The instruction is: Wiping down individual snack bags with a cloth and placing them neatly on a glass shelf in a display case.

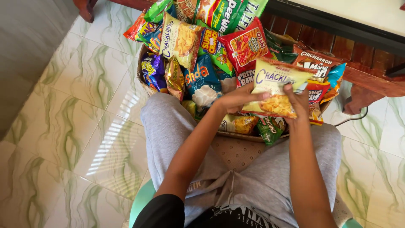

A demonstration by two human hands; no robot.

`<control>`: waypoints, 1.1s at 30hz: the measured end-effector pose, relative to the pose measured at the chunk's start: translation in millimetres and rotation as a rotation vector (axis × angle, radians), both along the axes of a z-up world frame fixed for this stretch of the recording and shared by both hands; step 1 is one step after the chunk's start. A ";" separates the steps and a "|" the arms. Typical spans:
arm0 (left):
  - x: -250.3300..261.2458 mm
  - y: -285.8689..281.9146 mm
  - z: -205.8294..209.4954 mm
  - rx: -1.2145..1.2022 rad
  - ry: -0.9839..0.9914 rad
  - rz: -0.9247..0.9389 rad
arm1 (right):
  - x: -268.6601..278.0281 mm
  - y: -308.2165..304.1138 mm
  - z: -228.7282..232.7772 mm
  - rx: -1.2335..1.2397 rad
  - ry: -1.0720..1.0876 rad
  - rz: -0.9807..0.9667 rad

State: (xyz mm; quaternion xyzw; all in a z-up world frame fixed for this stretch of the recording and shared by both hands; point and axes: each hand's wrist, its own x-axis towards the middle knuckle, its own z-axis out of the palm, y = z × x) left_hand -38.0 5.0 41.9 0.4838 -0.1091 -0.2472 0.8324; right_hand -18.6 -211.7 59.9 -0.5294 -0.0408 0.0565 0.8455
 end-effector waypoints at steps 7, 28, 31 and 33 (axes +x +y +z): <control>8.1 -17.3 -16.3 0.062 -0.004 0.227 | 21.0 -21.3 6.9 -0.532 -0.363 -0.279; 10.6 -20.3 -30.9 0.147 -0.200 0.287 | 55.7 47.1 3.8 -1.225 -0.465 -0.038; 12.4 -15.8 -28.3 -0.240 0.223 0.232 | 16.4 67.6 25.7 -1.417 -0.436 -0.019; 10.2 -11.8 -10.0 -0.079 0.339 0.259 | -20.6 82.7 43.1 -1.624 -0.570 0.105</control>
